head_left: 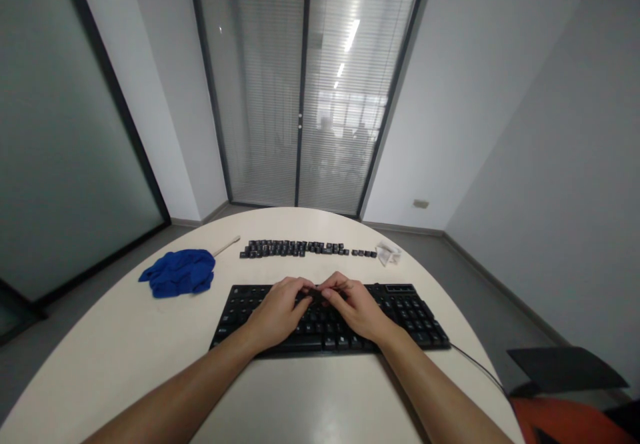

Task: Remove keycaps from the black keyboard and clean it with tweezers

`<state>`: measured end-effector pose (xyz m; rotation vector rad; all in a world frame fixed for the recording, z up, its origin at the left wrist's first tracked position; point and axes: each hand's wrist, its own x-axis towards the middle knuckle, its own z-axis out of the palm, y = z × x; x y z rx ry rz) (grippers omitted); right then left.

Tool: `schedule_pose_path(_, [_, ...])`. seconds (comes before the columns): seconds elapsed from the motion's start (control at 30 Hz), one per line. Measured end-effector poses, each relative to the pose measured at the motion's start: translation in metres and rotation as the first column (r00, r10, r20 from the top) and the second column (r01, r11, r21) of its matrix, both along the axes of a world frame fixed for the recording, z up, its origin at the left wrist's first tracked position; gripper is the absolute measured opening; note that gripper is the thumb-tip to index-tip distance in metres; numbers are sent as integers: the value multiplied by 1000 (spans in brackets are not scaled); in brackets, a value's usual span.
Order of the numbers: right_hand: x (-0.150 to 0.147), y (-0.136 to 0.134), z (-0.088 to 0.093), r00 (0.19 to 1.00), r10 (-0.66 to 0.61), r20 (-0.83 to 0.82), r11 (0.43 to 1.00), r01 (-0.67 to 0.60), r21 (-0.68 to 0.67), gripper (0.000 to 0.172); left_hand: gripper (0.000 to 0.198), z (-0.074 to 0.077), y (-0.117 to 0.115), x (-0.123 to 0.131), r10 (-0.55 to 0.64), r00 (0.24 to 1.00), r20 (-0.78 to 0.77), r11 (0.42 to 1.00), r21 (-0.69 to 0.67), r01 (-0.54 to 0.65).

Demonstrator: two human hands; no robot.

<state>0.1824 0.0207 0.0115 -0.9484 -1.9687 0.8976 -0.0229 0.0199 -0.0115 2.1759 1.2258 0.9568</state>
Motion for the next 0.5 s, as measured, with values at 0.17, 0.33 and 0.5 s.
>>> schedule_pose_path(0.17, [1, 1, -1, 1000, 4, -6, 1000, -4, -28, 26, 23, 4, -1, 0, -43, 999, -8, 999, 23, 43])
schedule_pose_path(0.33, [-1, 0, 1, 1000, 10, -3, 999, -10, -47, 27, 23, 6, -2, 2, -34, 999, -13, 999, 34, 35])
schedule_pose_path(0.5, [2, 1, 3, 995, -86, -58, 996, 83, -43, 35, 24, 11, -5, 3, -10, 1000, -17, 1000, 16, 10])
